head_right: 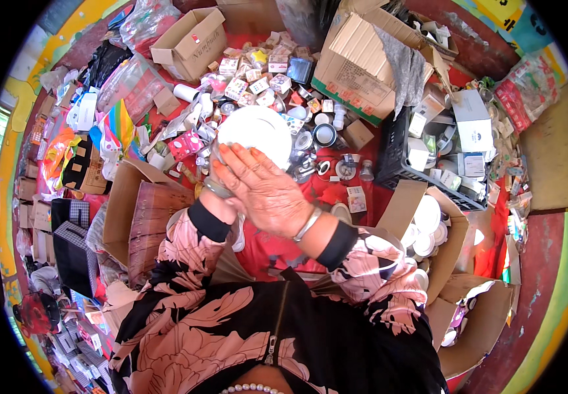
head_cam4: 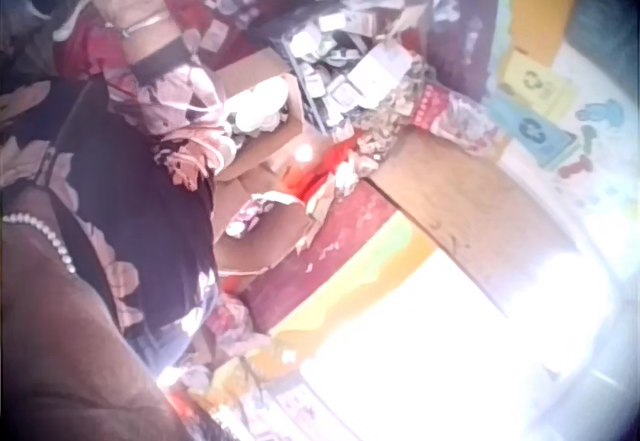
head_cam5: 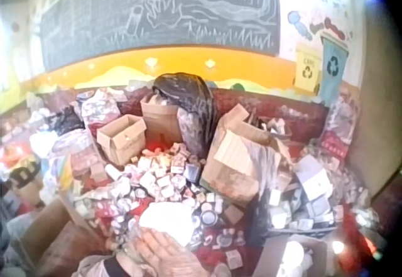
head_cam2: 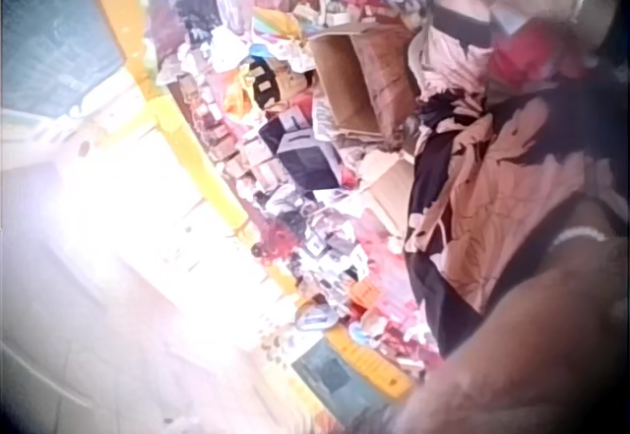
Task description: The person sits on a cluttered floor and wipes a white circular electronic device with a cloth. They clean the front grill, the back, and the edges of the device, turning it over to access different surfaces.
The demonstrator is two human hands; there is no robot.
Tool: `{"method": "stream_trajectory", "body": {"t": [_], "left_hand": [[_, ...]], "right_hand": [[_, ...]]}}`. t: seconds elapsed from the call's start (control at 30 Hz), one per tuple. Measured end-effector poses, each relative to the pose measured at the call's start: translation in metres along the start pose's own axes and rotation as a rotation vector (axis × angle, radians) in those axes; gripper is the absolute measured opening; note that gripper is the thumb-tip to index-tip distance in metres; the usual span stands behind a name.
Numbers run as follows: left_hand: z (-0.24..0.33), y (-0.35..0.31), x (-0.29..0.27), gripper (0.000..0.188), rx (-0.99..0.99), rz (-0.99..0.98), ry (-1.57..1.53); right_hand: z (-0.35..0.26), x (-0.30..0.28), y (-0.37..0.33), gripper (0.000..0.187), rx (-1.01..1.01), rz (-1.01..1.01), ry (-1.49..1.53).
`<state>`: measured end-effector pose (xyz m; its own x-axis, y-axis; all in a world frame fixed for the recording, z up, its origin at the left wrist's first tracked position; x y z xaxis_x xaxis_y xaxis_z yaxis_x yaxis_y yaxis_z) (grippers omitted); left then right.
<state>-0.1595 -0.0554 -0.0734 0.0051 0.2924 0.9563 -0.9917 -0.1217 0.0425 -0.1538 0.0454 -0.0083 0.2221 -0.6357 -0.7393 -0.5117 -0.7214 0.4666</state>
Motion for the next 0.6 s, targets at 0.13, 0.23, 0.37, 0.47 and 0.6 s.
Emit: {"method": "stream_trajectory", "body": {"t": [0.13,0.23,0.37,0.47,0.6], "left_hand": [[0.044,0.049,0.023,0.042,-0.208,0.070,0.269],[0.039,0.048,0.034,0.041,-0.209,0.117,0.213],[0.042,0.042,0.033,0.041,-0.194,0.098,0.163],[0.044,0.045,0.024,0.043,-0.221,0.017,0.100],[0.043,0.045,0.024,0.045,-0.206,0.073,0.170]], "right_hand": [[0.047,-0.018,-0.002,0.058,-0.003,0.176,-0.084],[0.080,-0.038,0.000,0.036,0.887,0.173,0.300],[0.106,-0.039,-0.013,0.021,0.812,1.003,1.363],[0.107,-0.066,-0.023,0.016,0.844,0.882,1.257],[0.081,-0.077,-0.011,0.011,0.665,0.894,1.152]]}}
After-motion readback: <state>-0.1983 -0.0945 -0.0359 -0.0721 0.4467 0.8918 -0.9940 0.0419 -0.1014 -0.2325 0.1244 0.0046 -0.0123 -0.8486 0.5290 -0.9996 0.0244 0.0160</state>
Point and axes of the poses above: each hand's wrist, its own y-axis towards the middle knuckle, its own x-axis out of the palm, z = x × y, the point moved 1 cm from there along y, towards the middle knuckle, and after that the axes turned 12 degrees about y, right-handed, at the moved point
